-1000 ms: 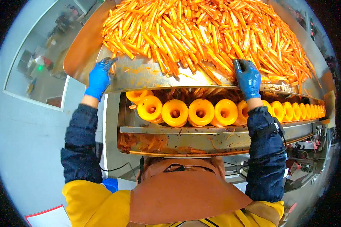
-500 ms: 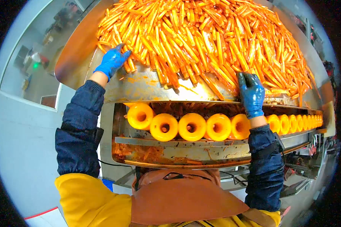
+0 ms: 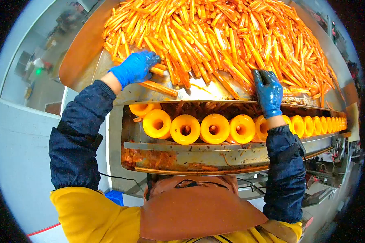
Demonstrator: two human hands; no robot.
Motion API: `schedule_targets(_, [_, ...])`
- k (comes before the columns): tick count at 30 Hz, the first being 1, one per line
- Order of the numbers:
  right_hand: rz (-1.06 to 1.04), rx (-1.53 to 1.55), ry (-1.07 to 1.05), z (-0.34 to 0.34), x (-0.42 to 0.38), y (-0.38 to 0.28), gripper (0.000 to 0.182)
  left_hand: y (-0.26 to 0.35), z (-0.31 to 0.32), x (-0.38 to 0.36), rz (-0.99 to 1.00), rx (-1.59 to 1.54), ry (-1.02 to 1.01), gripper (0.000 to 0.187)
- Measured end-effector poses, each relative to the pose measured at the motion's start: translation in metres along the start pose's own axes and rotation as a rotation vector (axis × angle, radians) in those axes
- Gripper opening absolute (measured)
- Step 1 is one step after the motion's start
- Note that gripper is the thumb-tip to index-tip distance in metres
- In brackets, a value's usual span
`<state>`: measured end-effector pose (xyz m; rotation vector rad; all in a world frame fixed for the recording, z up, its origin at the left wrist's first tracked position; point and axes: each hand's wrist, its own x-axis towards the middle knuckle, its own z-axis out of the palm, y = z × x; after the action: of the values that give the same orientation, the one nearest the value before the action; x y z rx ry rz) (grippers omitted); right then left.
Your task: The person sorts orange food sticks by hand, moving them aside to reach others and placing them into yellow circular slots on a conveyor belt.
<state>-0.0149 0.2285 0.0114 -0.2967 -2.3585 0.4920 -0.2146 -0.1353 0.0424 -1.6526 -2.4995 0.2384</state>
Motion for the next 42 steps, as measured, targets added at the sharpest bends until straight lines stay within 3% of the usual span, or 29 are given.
schedule_targets(1, [0.022,-0.018,-0.010,-0.001,-0.001,-0.001,0.026,0.008,0.001,0.000,0.031,-0.053,0.080,0.044])
schedule_targets(3, [0.032,-0.011,-0.006,0.000,0.000,0.001,0.029,0.014,0.002,-0.002,-0.033,-0.104,-0.007,0.046])
schedule_targets(7, [0.042,-0.051,-0.030,0.001,-0.002,0.003,0.031,0.012,0.004,-0.022,-0.254,-0.103,0.524,0.044])
schedule_targets(9, [0.037,-0.075,-0.018,0.002,-0.001,0.004,0.032,0.029,-0.033,-0.031,-0.464,-0.445,0.622,0.038])
schedule_targets(10, [0.047,-0.080,-0.051,0.002,0.000,0.005,0.033,0.043,-0.051,-0.037,-0.460,-0.450,0.620,0.038])
schedule_targets(12, [0.048,-0.082,-0.047,0.001,-0.001,0.004,0.032,0.077,-0.075,-0.050,-0.678,-1.198,0.799,0.031])
schedule_targets(13, [0.044,-0.080,-0.040,0.001,-0.001,0.004,0.032,0.094,-0.076,-0.056,-0.677,-1.198,0.797,0.031])
schedule_targets(15, [0.050,-0.130,-0.043,0.001,-0.001,0.003,0.031,0.132,-0.067,-0.064,-0.672,-1.524,0.840,0.029])
schedule_targets(17, [0.052,-0.115,-0.042,0.000,-0.001,0.001,0.031,0.165,-0.049,-0.068,-0.634,-1.578,0.666,0.031])
schedule_targets(19, [0.061,-0.120,-0.055,-0.002,-0.001,-0.001,0.033,0.188,-0.022,-0.072,-0.770,-1.697,0.340,0.035])
schedule_targets(23, [0.081,-0.126,-0.061,-0.001,0.000,0.001,0.035,0.205,-0.024,-0.069,-0.674,-1.809,0.343,0.037])
schedule_targets(25, [0.079,-0.126,-0.054,-0.001,0.000,0.000,0.036,0.200,-0.038,-0.071,-0.734,-1.833,0.752,0.038])
schedule_targets(26, [0.087,-0.134,-0.066,-0.002,0.000,-0.001,0.036,0.200,-0.053,-0.070,-0.662,-1.761,0.860,0.041])
schedule_targets(29, [0.098,-0.134,-0.086,-0.002,0.000,-0.002,0.036,0.190,-0.001,-0.074,-0.608,-1.803,0.713,0.052])
schedule_targets(31, [0.102,-0.129,-0.092,-0.003,0.002,-0.002,0.036,0.197,-0.002,-0.075,-0.650,-1.754,0.646,0.055])
schedule_targets(35, [0.102,-0.123,-0.087,-0.003,-0.001,-0.001,0.036,0.203,-0.007,-0.073,-0.592,-1.969,0.765,0.050])
schedule_targets(37, [0.102,-0.117,-0.084,-0.001,0.001,0.000,0.036,0.198,-0.002,-0.074,-0.640,-1.851,0.981,0.043])
schedule_targets(39, [0.081,-0.140,-0.077,0.000,0.000,0.002,0.036,0.192,0.006,-0.077,-0.669,-1.696,1.038,0.039])
schedule_targets(42, [0.104,-0.120,-0.083,0.000,0.000,0.001,0.036,0.192,0.008,-0.081,-0.798,-1.588,0.688,0.041])
